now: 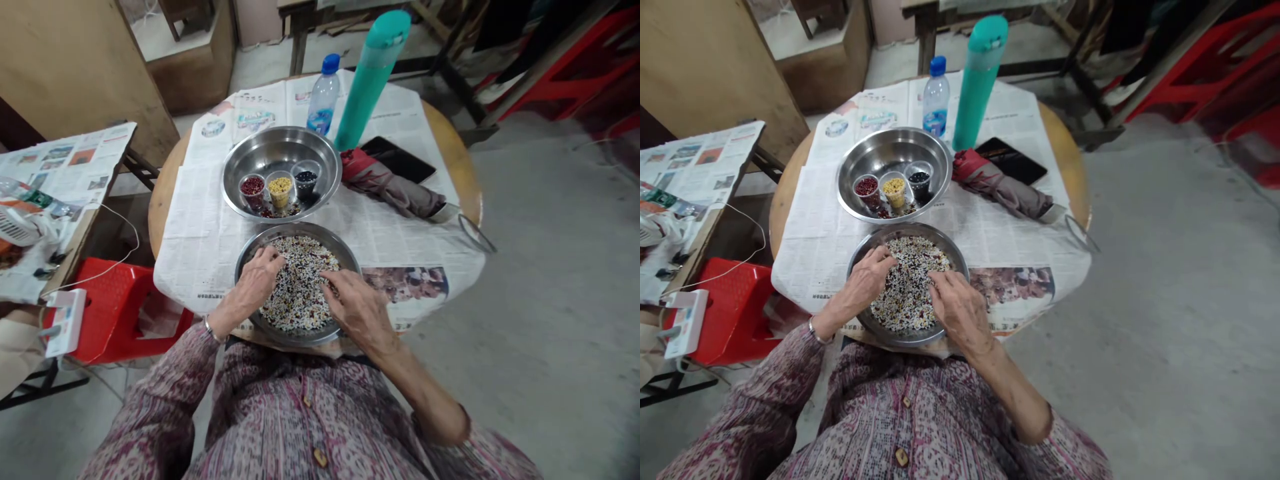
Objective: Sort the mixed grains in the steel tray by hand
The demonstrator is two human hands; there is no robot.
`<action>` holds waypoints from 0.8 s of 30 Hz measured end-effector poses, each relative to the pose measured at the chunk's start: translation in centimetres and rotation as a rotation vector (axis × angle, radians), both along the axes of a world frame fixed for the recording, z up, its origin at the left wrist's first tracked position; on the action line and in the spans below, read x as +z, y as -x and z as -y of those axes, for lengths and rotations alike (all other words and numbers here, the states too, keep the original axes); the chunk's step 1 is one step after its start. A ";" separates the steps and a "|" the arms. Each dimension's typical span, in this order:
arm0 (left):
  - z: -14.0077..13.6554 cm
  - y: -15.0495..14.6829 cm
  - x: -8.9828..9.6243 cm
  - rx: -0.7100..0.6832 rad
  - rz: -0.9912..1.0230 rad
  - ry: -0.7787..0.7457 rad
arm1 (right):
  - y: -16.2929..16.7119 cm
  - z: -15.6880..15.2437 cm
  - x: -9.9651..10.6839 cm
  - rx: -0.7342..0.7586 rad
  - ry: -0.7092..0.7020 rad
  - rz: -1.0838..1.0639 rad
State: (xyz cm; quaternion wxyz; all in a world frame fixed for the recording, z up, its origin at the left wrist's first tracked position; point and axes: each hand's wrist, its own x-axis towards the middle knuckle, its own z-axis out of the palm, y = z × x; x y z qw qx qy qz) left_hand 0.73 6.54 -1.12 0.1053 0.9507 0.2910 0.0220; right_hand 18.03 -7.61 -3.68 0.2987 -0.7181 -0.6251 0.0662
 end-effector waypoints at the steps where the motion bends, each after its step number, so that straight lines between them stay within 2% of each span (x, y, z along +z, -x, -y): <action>1: 0.8 0.8 0.0 0.000 0.024 0.036 | 0.0 0.2 0.2 0.019 0.047 0.038; 5: 3.9 2.9 -0.2 -0.065 0.101 0.160 | 1.2 0.2 0.1 0.125 0.188 0.108; 10: 4.9 3.5 -1.7 0.082 0.225 0.109 | 3.7 -2.5 -0.3 0.343 0.316 0.086; 14: 4.8 3.3 -2.7 0.199 0.436 0.041 | 3.1 -5.9 -0.1 0.319 0.269 0.089; 19: 5.1 3.4 -2.8 0.227 0.609 0.005 | 3.3 -8.8 0.1 0.274 0.172 0.154; 21: 5.2 3.5 -2.8 0.230 0.676 -0.016 | 4.4 -8.7 0.2 0.348 0.170 0.164; 24: 5.3 3.8 -2.8 0.215 0.746 -0.030 | 5.7 -7.2 0.5 0.539 0.187 0.152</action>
